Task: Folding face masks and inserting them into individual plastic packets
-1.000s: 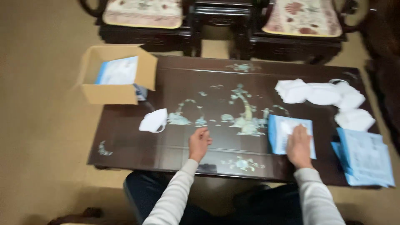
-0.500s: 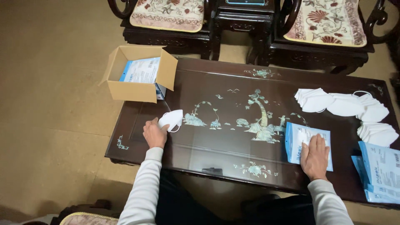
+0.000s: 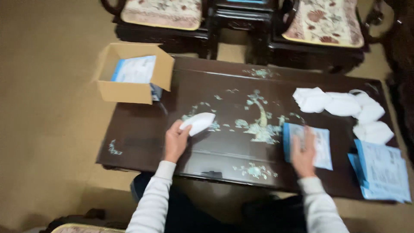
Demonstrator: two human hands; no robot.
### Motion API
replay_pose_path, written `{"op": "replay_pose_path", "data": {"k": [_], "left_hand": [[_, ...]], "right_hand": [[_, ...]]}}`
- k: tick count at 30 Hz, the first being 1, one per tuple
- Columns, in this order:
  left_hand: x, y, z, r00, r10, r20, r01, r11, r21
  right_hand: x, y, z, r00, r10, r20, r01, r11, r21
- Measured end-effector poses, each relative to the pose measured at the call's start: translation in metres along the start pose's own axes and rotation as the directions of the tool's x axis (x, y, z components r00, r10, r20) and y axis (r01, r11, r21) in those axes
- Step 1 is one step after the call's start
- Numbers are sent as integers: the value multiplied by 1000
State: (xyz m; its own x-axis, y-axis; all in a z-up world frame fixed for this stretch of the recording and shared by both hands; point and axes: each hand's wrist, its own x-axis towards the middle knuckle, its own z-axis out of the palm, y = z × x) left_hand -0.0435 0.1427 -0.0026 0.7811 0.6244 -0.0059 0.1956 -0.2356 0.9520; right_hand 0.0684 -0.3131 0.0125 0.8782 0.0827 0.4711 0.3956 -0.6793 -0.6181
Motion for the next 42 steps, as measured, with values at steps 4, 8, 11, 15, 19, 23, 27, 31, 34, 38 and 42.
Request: {"op": "replay_pose_path", "data": {"k": [4,8,11,15,19,23,27,31,34,38,42], "left_hand": [[-48,47,75,940,-217,262,291,913,-287],[-52,32,121,902,-259,344,363,887,-284],[-64,72,121,796,-427,429,595,682,-425],[-58,23,145,772,-445,454,620,686,-380],[-56,13,154,779,-457,429,610,709,-354],[-59,12,149,786,-454,420,607,697,-381],[-56,21,146,785,-432,445,597,719,-355],[-58,16,147,768,-422,482,617,690,-379],[-57,10,148,765,-412,496,616,694,-373],[-61,31,137,729,-421,540,657,652,-378],[-63,33,136,727,-427,538,660,651,-376]], "right_hand": [[25,-156,5,827,185,531,-369,891,264],[8,-139,75,631,324,705,-774,330,541],[1,-125,112,527,555,644,-848,296,439],[4,-125,106,446,570,690,-890,199,410],[0,-113,110,458,497,737,-889,241,390],[-2,-128,101,457,478,750,-889,283,361],[-5,-110,116,471,460,752,-878,328,349],[-6,-110,114,462,456,760,-882,323,342],[-6,-108,112,454,436,777,-888,294,354],[-2,-120,103,454,439,775,-890,257,375],[6,-148,81,437,472,766,-899,191,395]]}}
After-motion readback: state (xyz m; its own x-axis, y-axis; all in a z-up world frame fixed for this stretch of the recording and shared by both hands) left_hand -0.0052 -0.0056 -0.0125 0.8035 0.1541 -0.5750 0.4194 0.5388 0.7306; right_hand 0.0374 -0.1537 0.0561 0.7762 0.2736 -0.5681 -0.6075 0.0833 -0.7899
